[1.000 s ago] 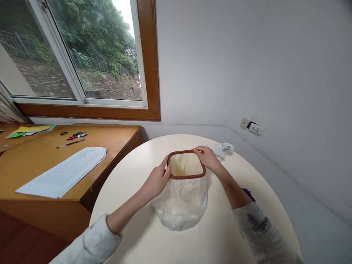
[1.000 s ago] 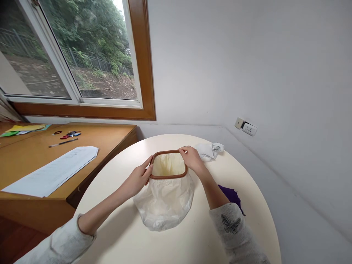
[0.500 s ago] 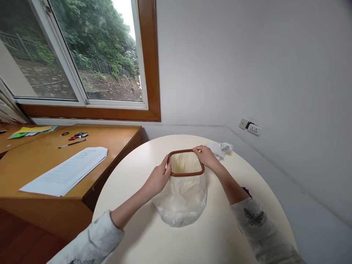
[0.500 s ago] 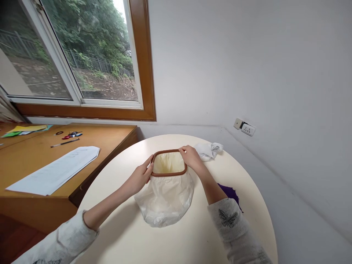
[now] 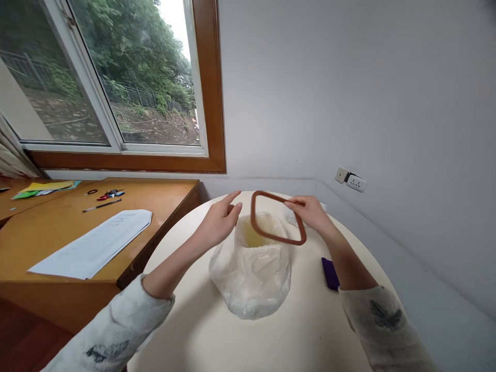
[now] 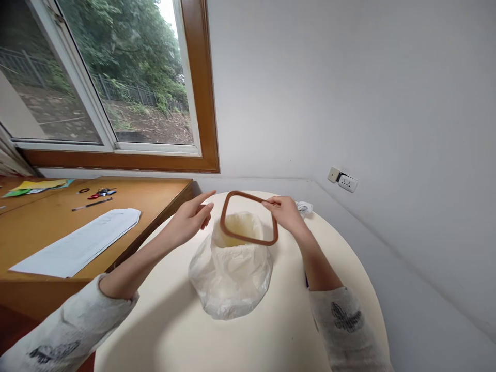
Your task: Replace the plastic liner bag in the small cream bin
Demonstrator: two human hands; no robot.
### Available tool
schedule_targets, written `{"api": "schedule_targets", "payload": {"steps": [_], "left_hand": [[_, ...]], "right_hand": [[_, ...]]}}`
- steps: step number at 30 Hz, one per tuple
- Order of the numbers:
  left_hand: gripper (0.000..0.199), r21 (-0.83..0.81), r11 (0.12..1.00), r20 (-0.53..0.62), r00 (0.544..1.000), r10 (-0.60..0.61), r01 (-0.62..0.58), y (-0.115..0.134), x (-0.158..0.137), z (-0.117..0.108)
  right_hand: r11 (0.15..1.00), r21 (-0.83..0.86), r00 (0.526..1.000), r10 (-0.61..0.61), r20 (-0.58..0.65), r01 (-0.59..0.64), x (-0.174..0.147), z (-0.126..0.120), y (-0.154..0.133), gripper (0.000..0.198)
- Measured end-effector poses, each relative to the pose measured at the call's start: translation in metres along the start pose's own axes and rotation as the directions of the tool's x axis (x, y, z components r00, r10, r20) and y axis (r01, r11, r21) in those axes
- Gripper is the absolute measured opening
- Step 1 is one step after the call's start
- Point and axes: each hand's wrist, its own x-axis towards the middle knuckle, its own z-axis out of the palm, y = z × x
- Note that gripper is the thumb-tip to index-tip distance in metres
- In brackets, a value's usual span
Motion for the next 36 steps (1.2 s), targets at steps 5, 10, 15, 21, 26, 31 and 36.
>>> {"api": "schedule_targets", "payload": {"steps": [5, 10, 15, 21, 26, 31, 36], "left_hand": [[0.049, 0.069, 0.937, 0.346, 0.889, 0.3, -0.344, 0.003, 0.028, 0.021], [0.041, 0.139, 0.687, 0.616, 0.605, 0.504, -0.714, 0.0, 0.049, 0.061], [0.032, 0.118, 0.58, 0.624, 0.515, 0.588, -0.806, -0.002, 0.055, 0.069], [0.022, 0.156, 0.625, 0.619, 0.569, 0.541, -0.765, -0.004, 0.062, 0.062], [0.018, 0.333, 0.799, 0.555, 0.789, 0.264, -0.501, -0.016, 0.071, 0.05], [0.024, 0.404, 0.875, 0.469, 0.882, 0.052, -0.266, -0.029, 0.061, 0.042], [0.022, 0.344, 0.937, 0.379, 0.922, -0.081, -0.059, -0.031, 0.038, 0.042]], "right_hand": [[0.976, 0.145, 0.97, 0.183, -0.161, -0.16, -0.02, -0.044, 0.022, 0.034], [0.948, 0.198, 0.936, 0.288, -0.203, -0.249, -0.039, -0.062, 0.036, 0.033], [0.94, 0.211, 0.935, 0.306, -0.178, -0.267, -0.049, -0.061, 0.036, 0.033], [0.959, 0.169, 0.953, 0.256, -0.164, -0.229, -0.049, -0.052, 0.035, 0.035], [0.987, 0.062, 0.979, 0.152, -0.137, -0.145, -0.05, -0.046, 0.037, 0.035], [0.993, -0.046, 0.991, 0.105, -0.078, -0.109, -0.049, -0.041, 0.03, 0.032], [0.987, -0.151, 0.998, 0.053, -0.034, -0.058, -0.045, -0.031, 0.016, 0.032]]}}
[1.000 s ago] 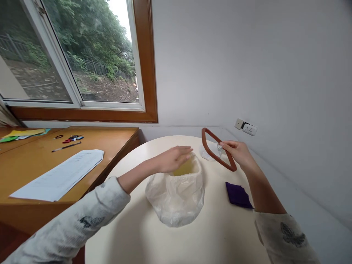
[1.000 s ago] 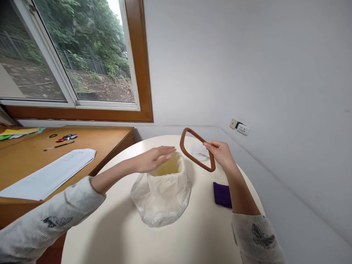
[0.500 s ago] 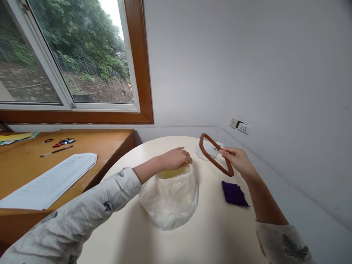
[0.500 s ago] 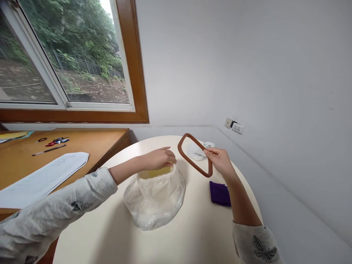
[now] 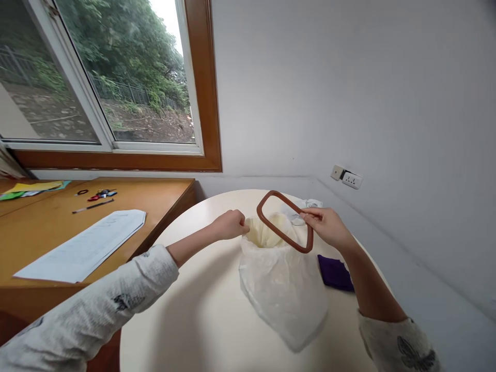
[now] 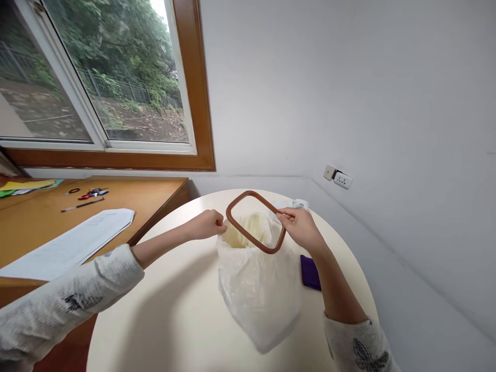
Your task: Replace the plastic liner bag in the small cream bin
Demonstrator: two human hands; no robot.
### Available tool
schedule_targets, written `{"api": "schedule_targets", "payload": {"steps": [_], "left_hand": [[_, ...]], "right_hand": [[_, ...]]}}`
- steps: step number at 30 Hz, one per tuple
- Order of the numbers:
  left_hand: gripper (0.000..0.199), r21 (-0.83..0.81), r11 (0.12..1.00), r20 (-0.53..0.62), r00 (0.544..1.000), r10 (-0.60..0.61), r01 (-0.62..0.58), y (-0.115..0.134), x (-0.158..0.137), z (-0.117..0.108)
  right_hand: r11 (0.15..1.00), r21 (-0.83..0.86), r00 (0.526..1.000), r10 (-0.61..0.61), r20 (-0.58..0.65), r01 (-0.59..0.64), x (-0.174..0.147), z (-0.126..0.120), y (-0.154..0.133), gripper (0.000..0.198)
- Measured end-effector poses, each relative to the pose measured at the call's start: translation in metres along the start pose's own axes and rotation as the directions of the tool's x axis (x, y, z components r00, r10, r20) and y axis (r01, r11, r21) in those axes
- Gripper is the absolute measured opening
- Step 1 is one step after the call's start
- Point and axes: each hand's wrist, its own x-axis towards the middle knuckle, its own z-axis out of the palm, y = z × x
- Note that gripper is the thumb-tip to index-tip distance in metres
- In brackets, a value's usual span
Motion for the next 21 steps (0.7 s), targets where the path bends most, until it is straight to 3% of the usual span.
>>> {"api": "schedule_targets", "payload": {"steps": [7, 15, 21], "left_hand": [[0.023, -0.198, 0.98, -0.031, 0.999, -0.038, 0.031, 0.008, -0.009, 0.011], [0.035, -0.415, 0.907, -0.019, 0.996, -0.084, 0.069, -0.004, -0.015, -0.003], [0.042, -0.397, 0.913, -0.154, 0.988, 0.034, -0.093, 0.002, -0.035, 0.002]], "right_hand": [[0.997, -0.062, 0.991, -0.043, 0.13, 0.051, 0.016, 0.003, -0.018, 0.03], [0.965, -0.234, 0.972, -0.068, 0.226, 0.122, 0.016, 0.012, -0.029, 0.026], [0.94, -0.312, 0.967, -0.057, 0.25, 0.136, 0.016, 0.019, -0.03, 0.023]]}}
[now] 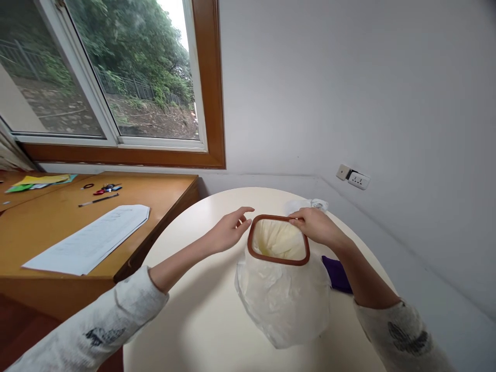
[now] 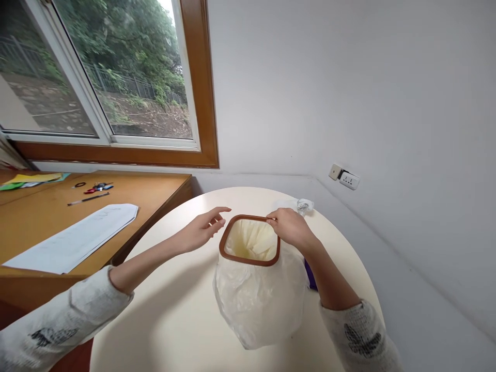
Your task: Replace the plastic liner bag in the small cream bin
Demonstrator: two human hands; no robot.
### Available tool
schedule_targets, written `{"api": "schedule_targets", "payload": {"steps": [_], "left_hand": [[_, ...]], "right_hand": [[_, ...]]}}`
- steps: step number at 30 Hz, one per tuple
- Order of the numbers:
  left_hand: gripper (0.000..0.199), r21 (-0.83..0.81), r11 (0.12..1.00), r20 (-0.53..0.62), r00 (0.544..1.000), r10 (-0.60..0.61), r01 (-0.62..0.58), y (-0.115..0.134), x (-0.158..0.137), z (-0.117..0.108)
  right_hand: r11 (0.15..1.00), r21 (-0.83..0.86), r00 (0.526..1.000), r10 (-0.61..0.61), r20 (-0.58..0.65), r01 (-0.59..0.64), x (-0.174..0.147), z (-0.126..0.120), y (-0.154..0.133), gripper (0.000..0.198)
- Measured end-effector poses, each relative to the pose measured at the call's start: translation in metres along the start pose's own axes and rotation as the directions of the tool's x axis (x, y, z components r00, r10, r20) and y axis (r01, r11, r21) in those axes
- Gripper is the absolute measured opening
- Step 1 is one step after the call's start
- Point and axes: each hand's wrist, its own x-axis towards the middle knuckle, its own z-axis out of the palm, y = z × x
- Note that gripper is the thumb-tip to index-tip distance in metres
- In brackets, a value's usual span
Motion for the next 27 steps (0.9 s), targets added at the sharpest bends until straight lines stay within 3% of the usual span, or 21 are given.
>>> {"api": "schedule_targets", "payload": {"steps": [6, 13, 20, 24, 27], "left_hand": [[0.046, 0.1, 0.981, 0.071, 0.985, 0.158, -0.164, -0.003, -0.013, 0.012], [0.049, 0.116, 0.965, 0.191, 0.958, 0.211, -0.236, -0.002, -0.018, 0.019], [0.05, 0.225, 0.954, 0.232, 0.962, 0.143, -0.196, 0.001, -0.016, 0.02], [0.048, 0.265, 0.945, 0.241, 0.962, 0.128, -0.192, 0.004, -0.016, 0.021], [0.048, 0.281, 0.945, 0.237, 0.966, 0.104, -0.17, 0.005, -0.016, 0.023]], "right_hand": [[0.999, -0.03, 0.999, 0.016, 0.047, -0.014, 0.0, -0.001, -0.003, 0.029], [0.997, -0.065, 0.999, 0.032, -0.004, -0.032, 0.0, 0.006, -0.001, 0.023], [0.995, -0.101, 0.995, 0.009, -0.102, -0.019, -0.002, 0.004, 0.001, 0.027], [0.999, -0.004, 0.994, -0.034, -0.107, 0.034, -0.008, 0.01, 0.003, 0.033], [0.995, 0.098, 0.998, -0.002, -0.069, 0.009, -0.013, 0.025, 0.009, 0.038]]}}
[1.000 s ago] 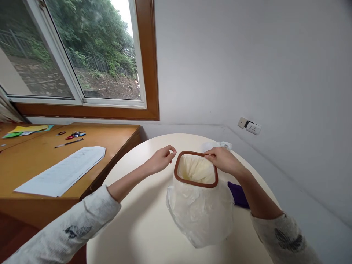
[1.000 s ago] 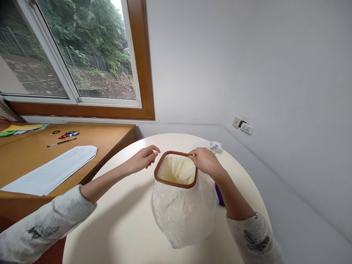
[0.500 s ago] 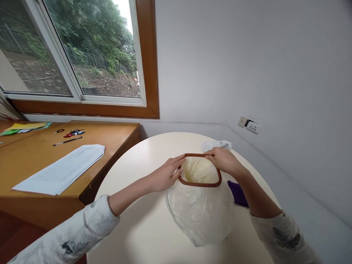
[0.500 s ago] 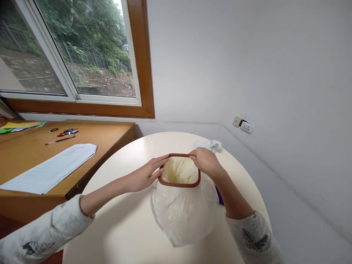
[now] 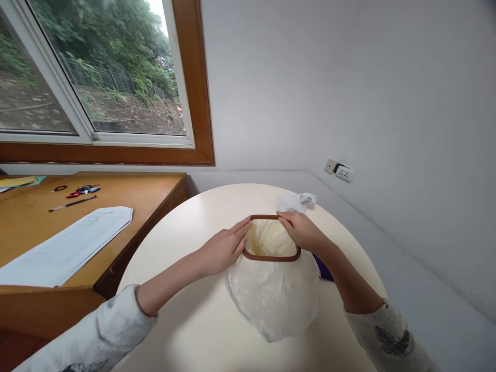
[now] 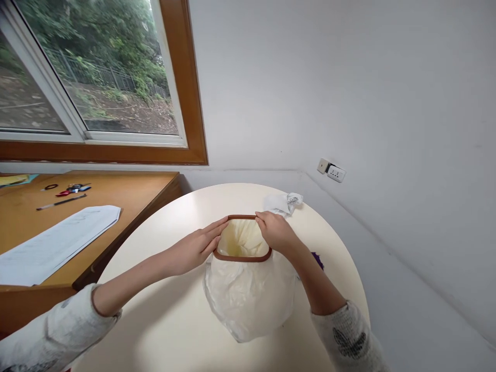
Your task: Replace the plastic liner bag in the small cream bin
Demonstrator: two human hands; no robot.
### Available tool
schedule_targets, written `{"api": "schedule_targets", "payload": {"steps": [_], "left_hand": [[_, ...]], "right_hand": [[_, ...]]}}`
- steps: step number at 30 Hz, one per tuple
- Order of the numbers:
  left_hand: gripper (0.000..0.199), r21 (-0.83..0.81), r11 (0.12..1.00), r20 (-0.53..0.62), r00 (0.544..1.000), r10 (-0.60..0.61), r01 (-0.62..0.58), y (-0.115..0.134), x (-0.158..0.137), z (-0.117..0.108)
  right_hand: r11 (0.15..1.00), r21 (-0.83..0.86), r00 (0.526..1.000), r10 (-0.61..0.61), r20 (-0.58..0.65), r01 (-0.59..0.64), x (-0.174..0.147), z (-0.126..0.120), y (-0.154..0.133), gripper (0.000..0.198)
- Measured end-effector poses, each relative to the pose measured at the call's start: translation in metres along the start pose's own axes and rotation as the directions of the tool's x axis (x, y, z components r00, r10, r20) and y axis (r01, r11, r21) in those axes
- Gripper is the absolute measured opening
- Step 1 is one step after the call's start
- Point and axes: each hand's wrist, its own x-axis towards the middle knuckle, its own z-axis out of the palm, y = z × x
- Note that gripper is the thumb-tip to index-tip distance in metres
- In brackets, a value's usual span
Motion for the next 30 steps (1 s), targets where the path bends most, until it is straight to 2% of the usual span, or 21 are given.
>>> {"api": "schedule_targets", "payload": {"steps": [5, 13, 16, 18, 20, 21, 23, 25, 27, 30], "left_hand": [[0.049, -0.004, 1.0, 0.006, 1.0, -0.009, 0.009, -0.001, 0.001, 0.003], [0.05, -0.021, 1.0, -0.004, 1.0, -0.009, 0.009, -0.003, 0.003, 0.007], [0.049, -0.048, 0.999, -0.049, 0.999, 0.01, -0.012, -0.002, 0.001, 0.01], [0.046, -0.068, 0.997, -0.111, 0.994, 0.018, -0.025, 0.0, -0.004, 0.012], [0.042, -0.06, 0.997, -0.173, 0.984, 0.036, -0.047, 0.002, -0.013, 0.013], [0.039, -0.034, 0.997, -0.194, 0.979, 0.062, -0.069, 0.003, -0.018, 0.014], [0.033, 0.063, 0.987, -0.206, 0.966, 0.156, -0.146, 0.005, -0.029, 0.014], [0.028, 0.185, 0.949, -0.198, 0.936, 0.291, -0.256, 0.006, -0.039, 0.012], [0.024, 0.282, 0.885, -0.178, 0.886, 0.429, -0.372, 0.008, -0.047, 0.011], [0.019, 0.338, 0.788, -0.132, 0.803, 0.581, -0.514, 0.014, -0.055, 0.012]], "right_hand": [[0.985, 0.162, 0.998, 0.067, 0.008, -0.068, -0.007, 0.014, 0.012, 0.042], [0.998, 0.042, 0.998, 0.057, -0.027, -0.056, -0.003, 0.018, 0.014, 0.043], [0.999, -0.045, 0.989, -0.018, -0.149, 0.012, -0.007, 0.013, 0.009, 0.039], [0.993, -0.113, 0.95, -0.077, -0.302, 0.045, -0.017, 0.005, -0.001, 0.036], [0.989, -0.142, 0.916, -0.103, -0.389, 0.051, -0.035, -0.002, -0.013, 0.034], [0.989, -0.133, 0.921, -0.105, -0.376, 0.058, -0.045, -0.004, -0.02, 0.034], [0.986, -0.141, 0.97, -0.12, -0.212, 0.092, -0.067, -0.005, -0.032, 0.029], [0.976, -0.168, 0.981, -0.158, -0.114, 0.138, -0.086, -0.001, -0.039, 0.027], [0.963, -0.181, 0.97, -0.221, -0.097, 0.201, -0.1, 0.005, -0.041, 0.021], [0.931, -0.167, 0.926, -0.347, -0.145, 0.323, -0.113, 0.015, -0.037, 0.017]]}}
